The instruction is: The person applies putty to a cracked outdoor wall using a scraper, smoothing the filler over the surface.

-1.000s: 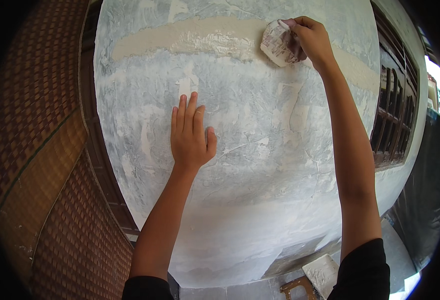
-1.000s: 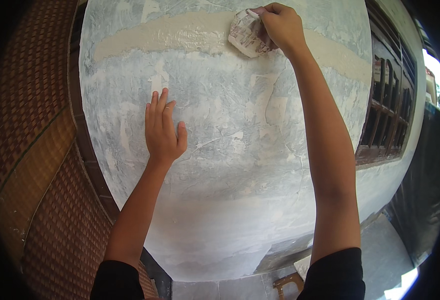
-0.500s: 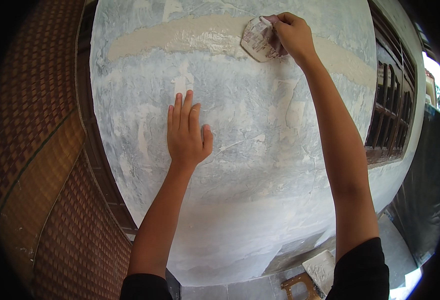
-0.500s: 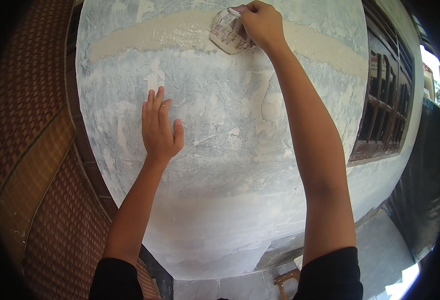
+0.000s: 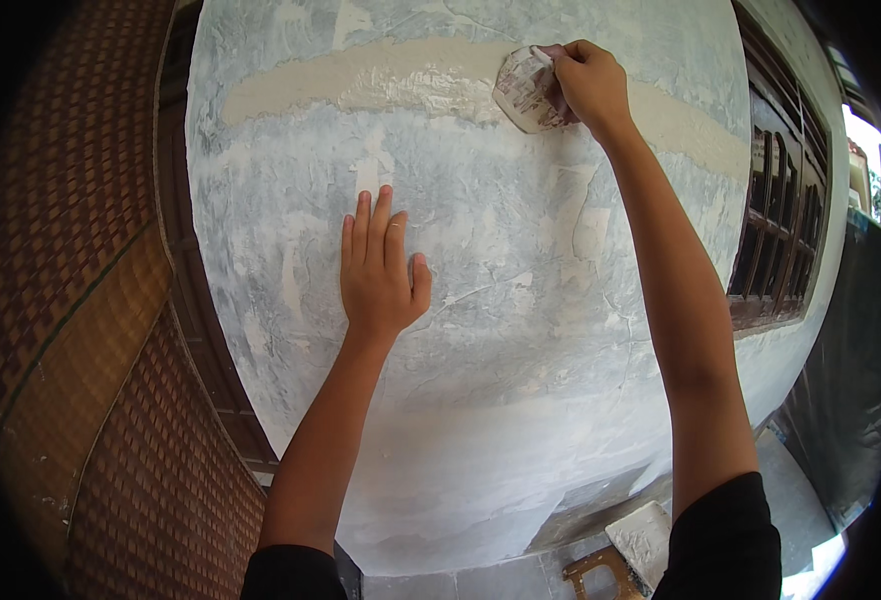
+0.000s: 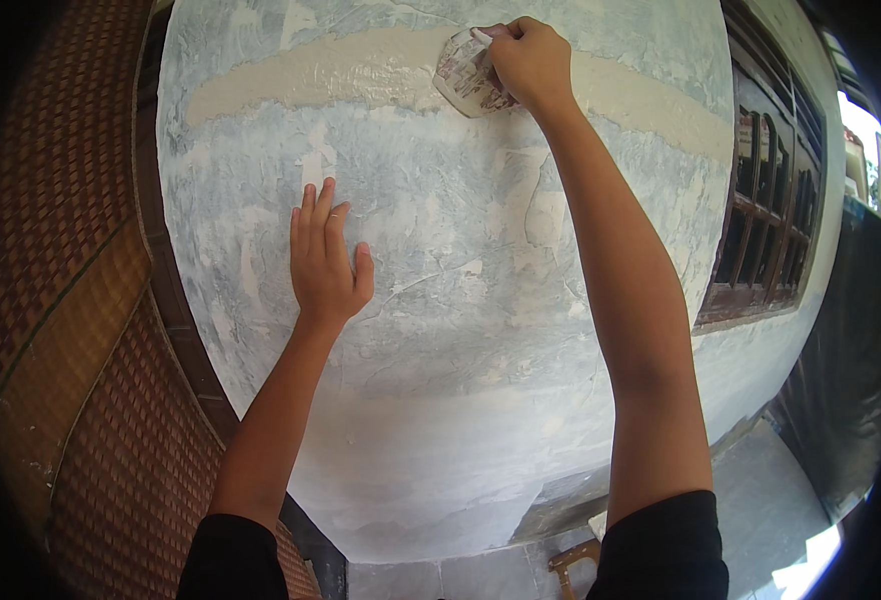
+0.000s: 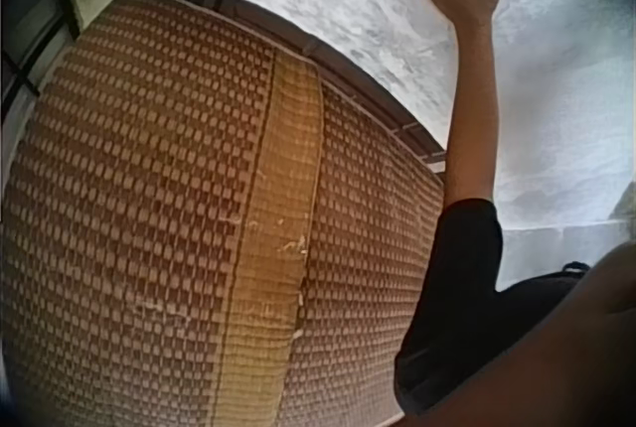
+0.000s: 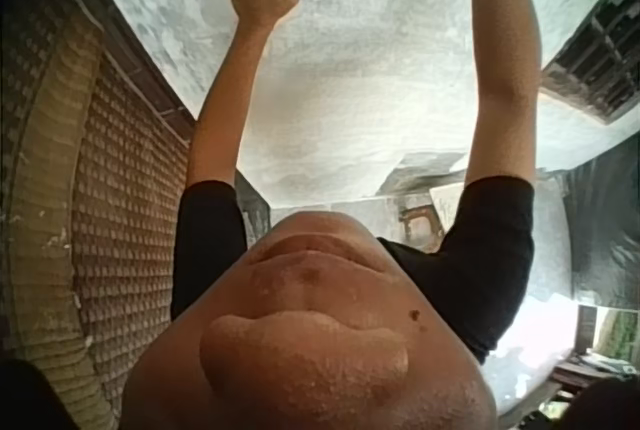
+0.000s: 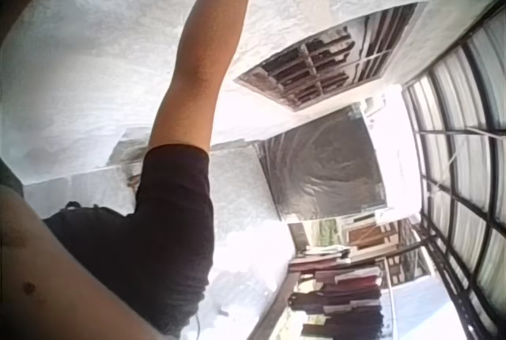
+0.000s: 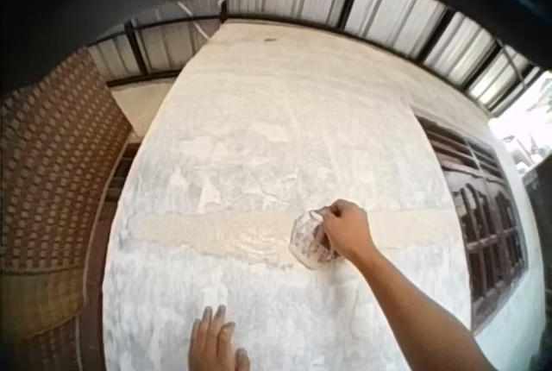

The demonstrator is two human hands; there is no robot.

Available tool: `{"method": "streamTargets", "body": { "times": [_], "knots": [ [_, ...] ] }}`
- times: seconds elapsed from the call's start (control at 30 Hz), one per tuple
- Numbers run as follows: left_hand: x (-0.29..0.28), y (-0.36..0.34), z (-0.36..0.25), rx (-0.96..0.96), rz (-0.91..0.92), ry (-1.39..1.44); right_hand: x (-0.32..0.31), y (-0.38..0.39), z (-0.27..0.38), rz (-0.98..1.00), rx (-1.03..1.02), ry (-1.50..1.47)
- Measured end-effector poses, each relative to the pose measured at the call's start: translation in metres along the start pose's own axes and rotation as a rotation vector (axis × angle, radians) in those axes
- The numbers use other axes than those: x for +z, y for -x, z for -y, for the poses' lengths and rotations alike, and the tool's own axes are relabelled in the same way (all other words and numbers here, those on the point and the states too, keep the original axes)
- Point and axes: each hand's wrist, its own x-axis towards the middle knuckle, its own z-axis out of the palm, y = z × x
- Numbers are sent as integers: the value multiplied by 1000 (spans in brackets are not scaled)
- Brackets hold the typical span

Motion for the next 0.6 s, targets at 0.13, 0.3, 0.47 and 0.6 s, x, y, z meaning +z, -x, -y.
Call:
{"method": "streamTargets", "body": {
  "times": [0.13, 0.3, 0.47, 0.6],
  "knots": [
    [-3, 2, 2, -11, 11, -14, -18, 12, -9, -68, 131, -13],
    [1, 0, 0, 5, -11, -10, -31, 22, -26, -65, 184, -402],
    [1, 2, 1, 1, 1, -8, -13, 49, -8, -50, 265, -747],
    [-1, 1, 0, -6, 11, 3, -7, 79, -8, -13, 331, -817]
  ]
}}
